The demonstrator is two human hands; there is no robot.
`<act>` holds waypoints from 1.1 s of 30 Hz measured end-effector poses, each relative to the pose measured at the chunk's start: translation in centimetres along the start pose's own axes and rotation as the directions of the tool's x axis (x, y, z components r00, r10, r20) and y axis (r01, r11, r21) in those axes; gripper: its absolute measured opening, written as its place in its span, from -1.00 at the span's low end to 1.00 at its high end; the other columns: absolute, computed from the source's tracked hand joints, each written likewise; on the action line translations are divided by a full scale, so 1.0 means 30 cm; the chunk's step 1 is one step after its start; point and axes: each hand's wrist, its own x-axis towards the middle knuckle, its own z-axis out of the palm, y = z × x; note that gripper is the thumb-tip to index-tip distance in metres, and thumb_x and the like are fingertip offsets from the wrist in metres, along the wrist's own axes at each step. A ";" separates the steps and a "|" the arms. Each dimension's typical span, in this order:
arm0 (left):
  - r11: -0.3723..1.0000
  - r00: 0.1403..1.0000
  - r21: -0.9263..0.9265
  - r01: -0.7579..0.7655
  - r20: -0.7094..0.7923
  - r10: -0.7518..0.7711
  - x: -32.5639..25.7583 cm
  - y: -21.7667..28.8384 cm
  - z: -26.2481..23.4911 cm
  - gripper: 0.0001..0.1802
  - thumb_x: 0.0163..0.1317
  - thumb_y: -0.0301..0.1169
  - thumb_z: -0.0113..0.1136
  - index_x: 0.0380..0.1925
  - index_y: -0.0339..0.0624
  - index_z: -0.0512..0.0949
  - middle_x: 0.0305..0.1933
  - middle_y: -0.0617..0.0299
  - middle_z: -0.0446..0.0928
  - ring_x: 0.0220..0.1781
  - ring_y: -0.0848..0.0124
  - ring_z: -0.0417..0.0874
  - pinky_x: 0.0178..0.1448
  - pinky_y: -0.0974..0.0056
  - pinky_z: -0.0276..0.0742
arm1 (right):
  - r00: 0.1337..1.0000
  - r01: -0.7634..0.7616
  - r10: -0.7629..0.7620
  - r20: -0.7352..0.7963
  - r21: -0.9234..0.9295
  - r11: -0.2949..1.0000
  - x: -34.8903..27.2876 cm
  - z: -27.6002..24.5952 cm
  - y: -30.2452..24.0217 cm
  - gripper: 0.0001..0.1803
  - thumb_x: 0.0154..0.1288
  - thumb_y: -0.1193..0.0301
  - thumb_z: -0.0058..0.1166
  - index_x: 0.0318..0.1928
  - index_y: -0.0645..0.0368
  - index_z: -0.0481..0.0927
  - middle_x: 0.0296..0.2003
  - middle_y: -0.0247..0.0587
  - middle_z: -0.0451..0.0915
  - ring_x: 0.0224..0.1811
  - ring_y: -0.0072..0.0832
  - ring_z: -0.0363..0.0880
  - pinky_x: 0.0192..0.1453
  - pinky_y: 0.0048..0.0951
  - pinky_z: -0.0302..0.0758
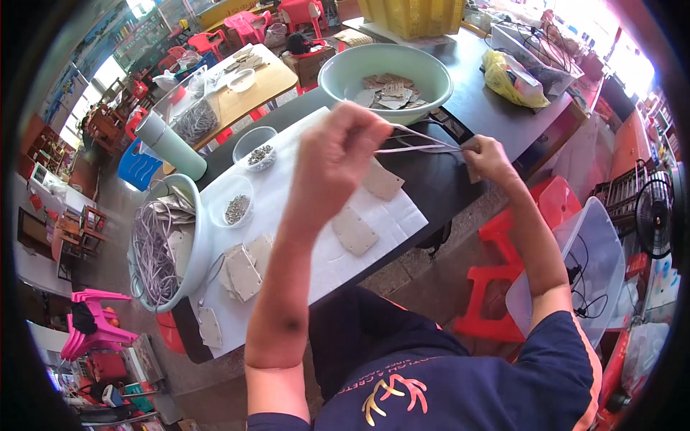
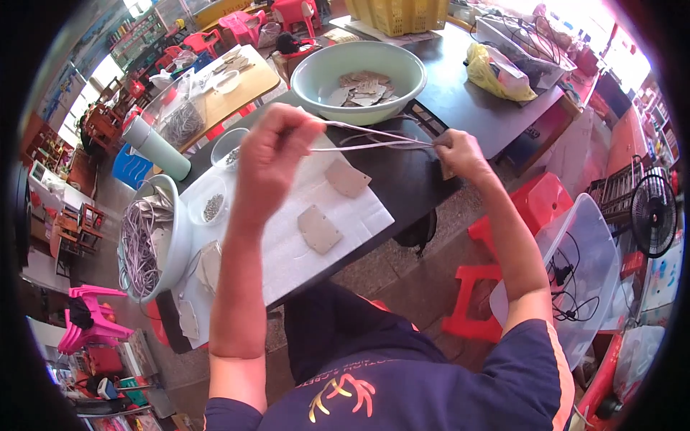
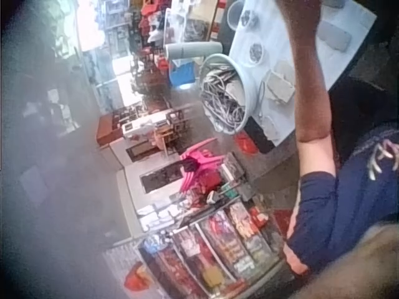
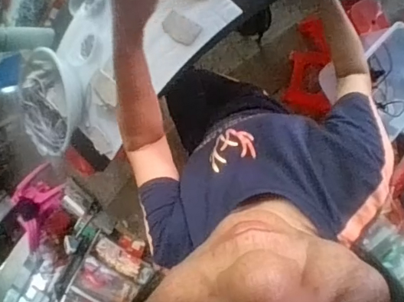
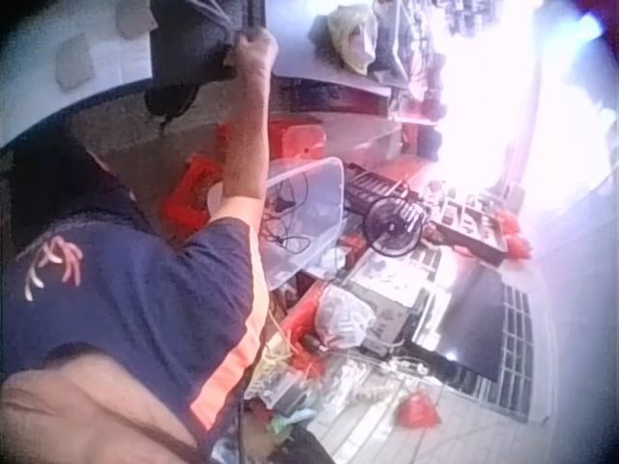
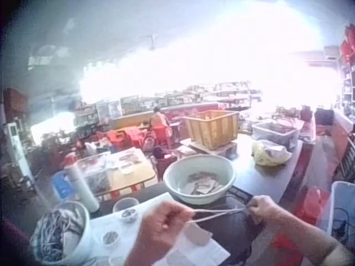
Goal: Manually attaching metal rivets to cardboard product tags by inserting the rivet through the pre-punched hole.
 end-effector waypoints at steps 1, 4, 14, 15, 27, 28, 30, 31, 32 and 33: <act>1.000 0.999 -0.022 0.004 -0.032 -0.005 0.000 -0.004 -0.039 -0.90 0.38 -0.43 0.23 -0.27 -0.23 0.58 -0.40 0.36 0.56 -0.36 0.65 0.49 -0.24 0.46 0.45 | 0.997 -0.082 0.082 0.005 0.035 0.996 -0.005 -0.029 0.005 -0.73 0.18 0.35 0.22 -0.16 0.25 0.70 -0.26 0.06 0.72 -0.12 -0.16 0.73 0.02 -0.25 0.60; 0.965 0.974 -0.262 -0.024 -0.223 -0.036 -0.011 -0.051 -0.162 -0.89 0.44 -0.40 0.16 -0.19 -0.20 0.56 -0.32 0.35 0.55 -0.35 0.65 0.49 -0.25 0.48 0.42 | 0.991 -0.137 0.137 0.009 0.099 0.986 0.010 -0.076 0.059 -0.71 0.15 0.31 0.26 -0.19 0.26 0.70 -0.24 0.08 0.71 -0.10 -0.10 0.71 0.04 -0.22 0.58; 0.318 0.774 -0.808 -0.496 -0.577 -0.261 -0.031 -0.112 -0.548 -0.78 0.47 -0.39 0.03 -0.21 -0.39 0.45 -0.20 0.05 0.52 0.02 0.21 0.55 0.33 -0.04 0.53 | 0.979 -0.162 0.138 -0.152 -0.159 0.974 0.067 -0.087 0.152 -0.64 0.17 0.25 0.22 -0.17 0.30 0.65 -0.15 0.15 0.68 0.01 0.02 0.65 0.11 -0.12 0.54; 0.306 0.702 -0.772 -0.557 -0.634 -0.325 -0.033 -0.116 -0.558 -0.77 0.49 -0.39 -0.01 -0.20 -0.42 0.42 -0.17 -0.01 0.52 0.07 0.16 0.54 0.38 -0.07 0.50 | 0.979 -0.169 0.144 -0.147 -0.173 0.970 0.072 -0.092 0.158 -0.63 0.17 0.24 0.21 -0.15 0.29 0.64 -0.13 0.15 0.68 0.02 0.04 0.63 0.11 -0.08 0.54; 0.445 0.864 -0.813 -0.376 -0.481 -0.149 -0.093 -0.136 -0.614 -0.72 0.47 -0.39 0.02 -0.20 -0.49 0.51 -0.20 -0.01 0.58 -0.07 0.17 0.62 0.25 0.10 0.59 | 0.984 -0.148 0.163 -0.069 0.179 0.973 0.131 -0.232 0.302 -0.58 0.27 0.22 0.16 0.03 0.23 0.63 -0.22 -0.16 0.69 -0.23 -0.43 0.68 -0.09 -0.33 0.63; 0.549 0.871 -0.770 -0.326 -0.471 -0.143 -0.095 -0.126 -0.581 -0.70 0.50 -0.34 0.02 -0.15 -0.46 0.53 -0.12 -0.01 0.61 -0.04 0.17 0.65 0.28 0.09 0.58 | 0.981 -0.173 0.192 -0.006 0.401 0.899 0.123 -0.226 0.181 -0.60 0.31 0.23 0.15 0.04 0.23 0.62 -0.22 -0.21 0.66 -0.25 -0.46 0.66 -0.11 -0.34 0.64; 0.610 0.887 -0.751 -0.253 -0.432 -0.164 -0.070 -0.091 -0.486 -0.70 0.51 -0.31 0.01 -0.14 -0.39 0.54 -0.14 0.00 0.64 -0.03 0.16 0.69 0.26 0.06 0.62 | 0.978 -0.200 0.188 0.088 0.646 0.737 0.126 -0.236 -0.009 -0.61 0.38 0.23 0.14 0.10 0.20 0.57 -0.19 -0.28 0.63 -0.26 -0.47 0.64 -0.16 -0.33 0.65; 0.638 0.889 -0.741 -0.209 -0.416 -0.191 -0.052 -0.080 -0.441 -0.72 0.51 -0.31 0.01 -0.14 -0.36 0.54 -0.16 0.02 0.65 -0.06 0.17 0.71 0.23 0.05 0.64 | 0.979 -0.195 0.182 0.087 0.646 0.738 0.151 -0.224 -0.065 -0.61 0.38 0.23 0.14 0.10 0.20 0.57 -0.19 -0.28 0.63 -0.26 -0.47 0.64 -0.16 -0.33 0.65; 0.651 0.888 -0.733 -0.197 -0.415 -0.198 -0.041 -0.077 -0.408 -0.74 0.51 -0.31 0.00 -0.16 -0.31 0.54 -0.18 0.03 0.66 -0.09 0.18 0.72 0.19 0.04 0.66 | 0.992 -0.114 0.119 0.038 0.656 0.746 0.186 -0.209 -0.117 -0.59 0.37 0.24 0.16 0.12 0.21 0.57 -0.18 -0.25 0.63 -0.24 -0.47 0.65 -0.17 -0.33 0.67; 0.665 0.886 -0.724 -0.185 -0.415 -0.206 -0.030 -0.075 -0.379 -0.76 0.51 -0.32 0.00 -0.18 -0.27 0.54 -0.19 0.05 0.66 -0.11 0.19 0.74 0.16 0.02 0.67 | 0.998 -0.033 0.054 -0.011 0.664 0.747 0.224 -0.194 -0.172 -0.58 0.37 0.26 0.17 0.13 0.23 0.56 -0.16 -0.23 0.63 -0.22 -0.47 0.65 -0.17 -0.33 0.68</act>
